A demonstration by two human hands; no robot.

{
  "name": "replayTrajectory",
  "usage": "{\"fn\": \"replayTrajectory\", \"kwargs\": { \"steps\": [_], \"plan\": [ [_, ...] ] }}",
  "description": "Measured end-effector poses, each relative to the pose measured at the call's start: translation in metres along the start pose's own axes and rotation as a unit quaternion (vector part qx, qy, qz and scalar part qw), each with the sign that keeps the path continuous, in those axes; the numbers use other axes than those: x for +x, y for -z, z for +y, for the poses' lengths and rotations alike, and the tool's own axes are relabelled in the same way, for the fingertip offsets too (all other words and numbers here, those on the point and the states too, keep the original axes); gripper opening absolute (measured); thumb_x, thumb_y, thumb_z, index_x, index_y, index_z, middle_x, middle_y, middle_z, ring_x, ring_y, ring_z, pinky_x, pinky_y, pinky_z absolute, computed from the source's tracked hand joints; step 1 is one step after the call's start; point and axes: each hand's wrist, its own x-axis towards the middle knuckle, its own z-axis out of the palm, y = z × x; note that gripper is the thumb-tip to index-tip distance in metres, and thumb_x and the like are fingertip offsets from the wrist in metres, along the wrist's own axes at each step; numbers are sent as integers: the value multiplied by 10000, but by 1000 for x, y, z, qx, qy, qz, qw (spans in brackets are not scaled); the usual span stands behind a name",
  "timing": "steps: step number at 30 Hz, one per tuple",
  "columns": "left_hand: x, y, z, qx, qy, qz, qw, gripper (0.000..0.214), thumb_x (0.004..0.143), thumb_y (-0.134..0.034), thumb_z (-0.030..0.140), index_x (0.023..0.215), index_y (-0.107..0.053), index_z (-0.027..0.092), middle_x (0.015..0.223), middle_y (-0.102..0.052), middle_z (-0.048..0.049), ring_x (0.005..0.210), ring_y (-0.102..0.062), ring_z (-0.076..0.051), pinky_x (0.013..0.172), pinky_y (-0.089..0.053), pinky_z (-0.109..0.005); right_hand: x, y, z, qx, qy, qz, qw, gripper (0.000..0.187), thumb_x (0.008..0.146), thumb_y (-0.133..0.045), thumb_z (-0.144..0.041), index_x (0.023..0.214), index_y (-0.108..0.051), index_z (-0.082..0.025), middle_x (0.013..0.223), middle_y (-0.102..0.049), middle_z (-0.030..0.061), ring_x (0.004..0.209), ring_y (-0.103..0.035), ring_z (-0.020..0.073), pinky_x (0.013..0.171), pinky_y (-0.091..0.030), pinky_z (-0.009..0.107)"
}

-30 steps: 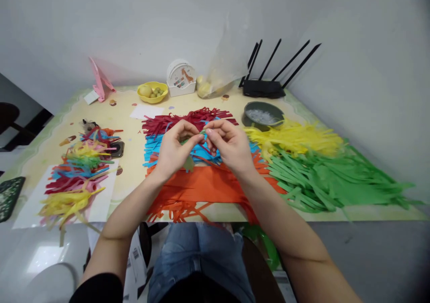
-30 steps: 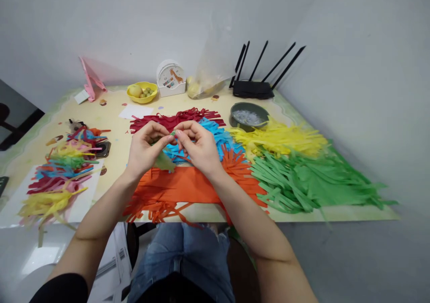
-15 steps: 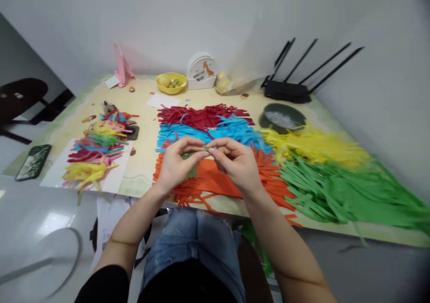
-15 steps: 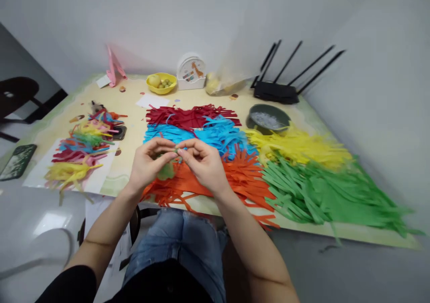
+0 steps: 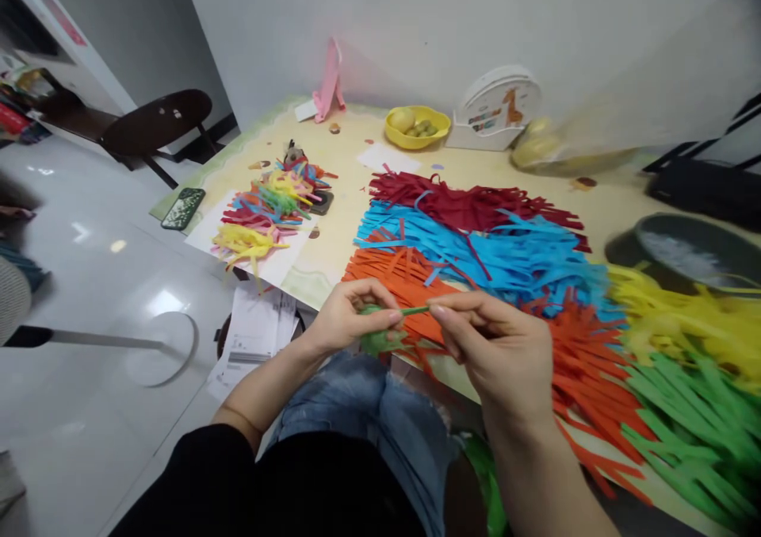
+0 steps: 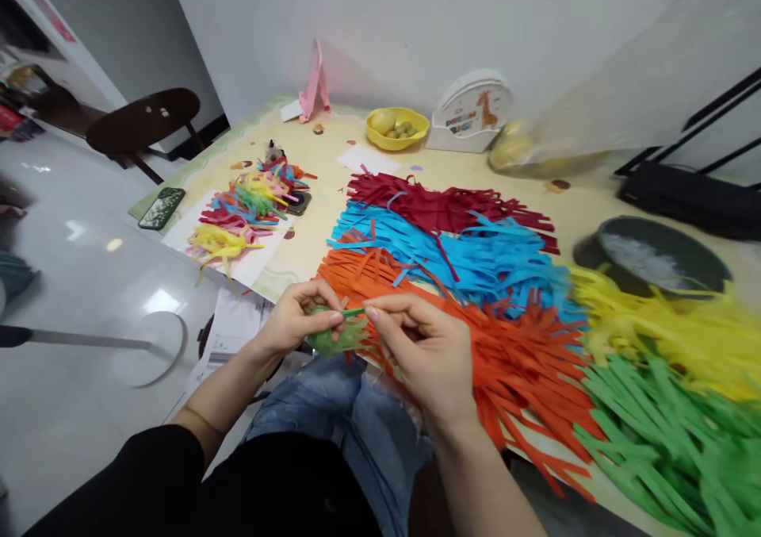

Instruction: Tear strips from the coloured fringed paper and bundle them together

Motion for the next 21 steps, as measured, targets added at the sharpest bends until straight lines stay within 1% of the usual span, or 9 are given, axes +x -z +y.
{"fn": "replayTrajectory", "kwargs": {
  "steps": [5,7,9,10,12,14,15,17,21],
  "plan": [
    [-26,17,-7,26,-11,48,998,403,729,-835,493,790,-628,152,647,-635,13,583,-594,-93,616,-481,-212,-12,-30,6,16,0,-6,1000,90,861,-727,-245,826,-736,-164,449,-513,-65,374,-428,52,387,-332,166],
    [-40,40,3,107,7,48,993,391,745,-807,496,865,-661,154,727,-674,-16,657,-631,-130,674,-507,-250,-21,-40,11,30,-13,-53,998,114,900,-685,-269,941,-723,-169,506,-564,-55,410,-479,66,422,-388,176],
    [-59,74,24,266,-2,98,959,368,781,-763,465,974,-700,158,853,-720,-58,782,-669,-187,779,-531,-315,-32,-45,18,42,-35,-111,992,240,918,-660,-290,1130,-680,-180,586,-620,-45,455,-526,83,457,-440,191],
    [-68,94,37,361,-34,169,916,339,817,-722,440,1020,-707,169,920,-733,-74,862,-676,-217,853,-529,-359,-38,-46,23,48,-48,-131,989,302,923,-653,-303,1201,-651,-184,616,-635,-41,469,-538,90,466,-455,199],
    [-84,131,62,552,-108,337,755,248,880,-640,364,1035,-723,190,1042,-734,-113,1061,-639,-290,1025,-453,-484,-50,-46,33,49,-73,-144,986,332,929,-641,-337,1225,-641,-187,628,-634,-36,476,-542,98,470,-464,209],
    [-89,160,79,668,-135,413,603,201,922,-593,301,1029,-738,212,1109,-725,-133,1217,-571,-343,1151,-298,-590,-61,-46,43,39,-93,-138,985,281,934,-631,-375,1131,-684,-183,612,-622,-27,473,-543,103,471,-463,218],
    [-86,170,82,702,-146,411,563,202,941,-568,280,1032,-739,221,1120,-730,-128,1259,-551,-344,1191,-227,-605,-66,-46,49,34,-100,-130,986,267,932,-631,-390,1083,-701,-181,606,-621,-21,472,-546,106,471,-464,223],
    [-69,185,75,734,-163,348,560,211,965,-538,259,1036,-734,231,1140,-748,-97,1298,-545,-318,1237,-156,-582,-75,-44,58,28,-114,-114,987,262,925,-639,-408,1027,-719,-181,605,-624,-11,476,-556,113,472,-468,230],
    [-17,208,33,728,-112,190,649,231,959,-529,237,1053,-737,197,1309,-709,-89,1352,-530,-270,1240,-218,-512,-95,-28,75,23,-145,-53,988,275,902,-664,-441,964,-738,-184,593,-626,-2,464,-558,122,463,-470,240]
  ]
}}
